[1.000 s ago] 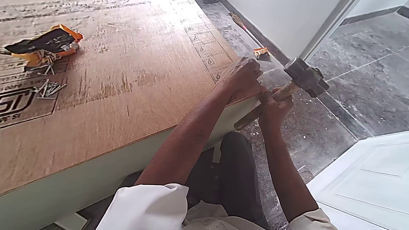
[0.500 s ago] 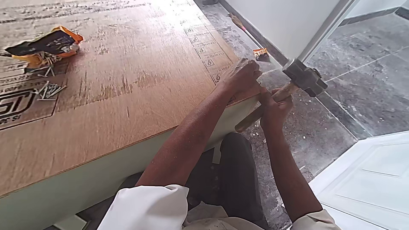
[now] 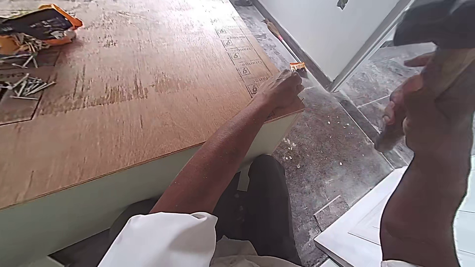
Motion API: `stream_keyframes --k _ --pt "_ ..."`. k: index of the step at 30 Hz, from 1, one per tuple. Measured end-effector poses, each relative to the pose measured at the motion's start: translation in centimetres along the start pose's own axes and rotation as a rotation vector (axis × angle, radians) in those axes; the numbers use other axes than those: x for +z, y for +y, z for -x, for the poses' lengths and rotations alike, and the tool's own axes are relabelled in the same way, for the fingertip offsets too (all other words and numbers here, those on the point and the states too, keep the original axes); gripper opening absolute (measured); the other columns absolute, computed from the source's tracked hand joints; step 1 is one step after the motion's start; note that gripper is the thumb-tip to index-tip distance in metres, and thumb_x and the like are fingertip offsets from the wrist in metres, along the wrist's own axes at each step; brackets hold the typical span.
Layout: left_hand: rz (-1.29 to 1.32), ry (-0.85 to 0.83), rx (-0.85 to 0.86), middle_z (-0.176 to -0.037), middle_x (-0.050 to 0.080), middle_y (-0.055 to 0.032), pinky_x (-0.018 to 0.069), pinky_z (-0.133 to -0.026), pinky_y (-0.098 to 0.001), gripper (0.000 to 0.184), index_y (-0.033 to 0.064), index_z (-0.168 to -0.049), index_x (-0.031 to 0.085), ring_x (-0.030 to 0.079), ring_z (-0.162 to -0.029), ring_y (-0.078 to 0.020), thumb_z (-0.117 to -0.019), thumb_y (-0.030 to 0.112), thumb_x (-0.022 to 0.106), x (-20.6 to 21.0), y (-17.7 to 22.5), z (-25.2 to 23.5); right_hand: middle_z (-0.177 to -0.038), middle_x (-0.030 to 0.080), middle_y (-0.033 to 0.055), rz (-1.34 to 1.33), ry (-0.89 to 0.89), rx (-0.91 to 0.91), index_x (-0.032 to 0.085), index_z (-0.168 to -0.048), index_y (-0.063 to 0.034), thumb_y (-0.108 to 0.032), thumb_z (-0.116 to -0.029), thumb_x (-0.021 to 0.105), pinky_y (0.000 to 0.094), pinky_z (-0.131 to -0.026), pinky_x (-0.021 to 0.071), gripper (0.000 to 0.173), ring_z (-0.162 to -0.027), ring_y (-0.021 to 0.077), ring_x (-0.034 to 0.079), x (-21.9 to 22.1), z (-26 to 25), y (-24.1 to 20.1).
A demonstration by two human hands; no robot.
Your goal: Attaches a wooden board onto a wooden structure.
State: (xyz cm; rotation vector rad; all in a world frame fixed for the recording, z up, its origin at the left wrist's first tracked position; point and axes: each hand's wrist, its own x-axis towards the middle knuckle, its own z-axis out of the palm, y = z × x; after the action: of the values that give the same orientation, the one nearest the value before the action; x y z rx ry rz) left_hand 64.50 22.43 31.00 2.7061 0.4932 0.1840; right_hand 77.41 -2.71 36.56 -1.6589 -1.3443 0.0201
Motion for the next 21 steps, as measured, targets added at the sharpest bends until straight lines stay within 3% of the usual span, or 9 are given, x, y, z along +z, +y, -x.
stream_keyframes --k 4,8,12,14,16,18,21 --pt "-0.001 0.012 0.024 -0.107 0.066 -0.0167 0.0509 -0.092 -0.0559 0.038 0.0037 -0.097 0.065 0.064 -0.109 -0.0336 -0.1106 0.031 0.042 -0.1 -0.1 -0.1 -0.073 0.058 -0.0003 0.38 -0.055 0.065 0.062 -0.117 -0.0121 -0.056 -0.0977 0.057 0.0324 -0.047 0.0498 0.048 -0.051 0.009 0.055 0.8 -0.6 -1.0" --pt "0.012 0.04 0.064 -0.101 0.066 -0.013 0.0523 -0.088 -0.0529 0.036 0.0065 -0.092 0.065 0.065 -0.104 -0.03 -0.1096 0.03 0.044 0.5 -0.8 -0.7 -0.067 0.056 0.0006 0.451 -0.087 -0.032 0.058 -0.104 -0.012 -0.056 -0.0999 0.055 0.0353 -0.042 0.0472 0.044 -0.046 0.0121 0.054 1.1 -2.6 -2.0" --pt "-0.015 0.016 0.007 -0.112 0.065 -0.015 0.0513 -0.092 -0.0548 0.037 0.0066 -0.101 0.064 0.064 -0.111 -0.0322 -0.1105 0.034 0.041 0.5 -0.3 -0.2 -0.06 0.051 0.0002 0.527 -0.188 -0.046 0.056 -0.097 -0.0129 -0.053 -0.0985 0.059 0.0319 -0.037 0.0377 0.04 -0.04 0.0119 0.046 1.1 -2.9 -3.2" --pt "-0.009 0.007 -0.04 -0.123 0.064 -0.0164 0.0505 -0.095 -0.058 0.037 0.008 -0.115 0.065 0.063 -0.118 -0.0343 -0.1108 0.036 0.041 -0.1 0.4 0.1 -0.058 0.047 -0.0011 0.584 -0.25 -0.093 0.056 -0.092 -0.0131 -0.05 -0.0985 0.061 0.0296 -0.039 0.0305 0.038 -0.041 0.0105 0.041 1.2 -3.3 -3.5" --pt "0.002 0.01 -0.051 -0.124 0.065 -0.0162 0.0502 -0.096 -0.0583 0.037 0.0081 -0.115 0.066 0.063 -0.118 -0.0345 -0.1106 0.036 0.042 -0.4 0.6 0.3 -0.058 0.046 -0.0036 0.601 -0.264 -0.114 0.057 -0.092 -0.015 -0.048 -0.0976 0.061 0.028 -0.04 0.0296 0.034 -0.042 0.0079 0.04 1.1 -3.7 -3.5" --pt "0.004 0.027 -0.012 -0.115 0.066 -0.0156 0.0511 -0.093 -0.0559 0.038 0.0064 -0.104 0.067 0.064 -0.113 -0.033 -0.1104 0.035 0.042 0.0 0.1 0.0 -0.062 0.05 -0.0017 0.579 -0.235 -0.06 0.058 -0.096 -0.0151 -0.046 -0.096 0.064 0.0317 -0.039 0.0347 0.031 -0.044 0.0104 0.045 0.7 -3.9 -3.4" --pt "-0.008 0.016 0.018 -0.112 0.065 -0.0161 0.0509 -0.094 -0.0549 0.038 0.005 -0.101 0.066 0.063 -0.113 -0.0331 -0.1105 0.033 0.042 0.3 -0.2 -0.3 -0.072 0.054 0.0064 0.637 -0.239 0.025 0.058 -0.103 -0.0076 -0.021 -0.0909 0.068 0.0444 -0.053 0.0383 0.021 -0.059 0.0208 0.051 1.1 -4.3 -4.1"
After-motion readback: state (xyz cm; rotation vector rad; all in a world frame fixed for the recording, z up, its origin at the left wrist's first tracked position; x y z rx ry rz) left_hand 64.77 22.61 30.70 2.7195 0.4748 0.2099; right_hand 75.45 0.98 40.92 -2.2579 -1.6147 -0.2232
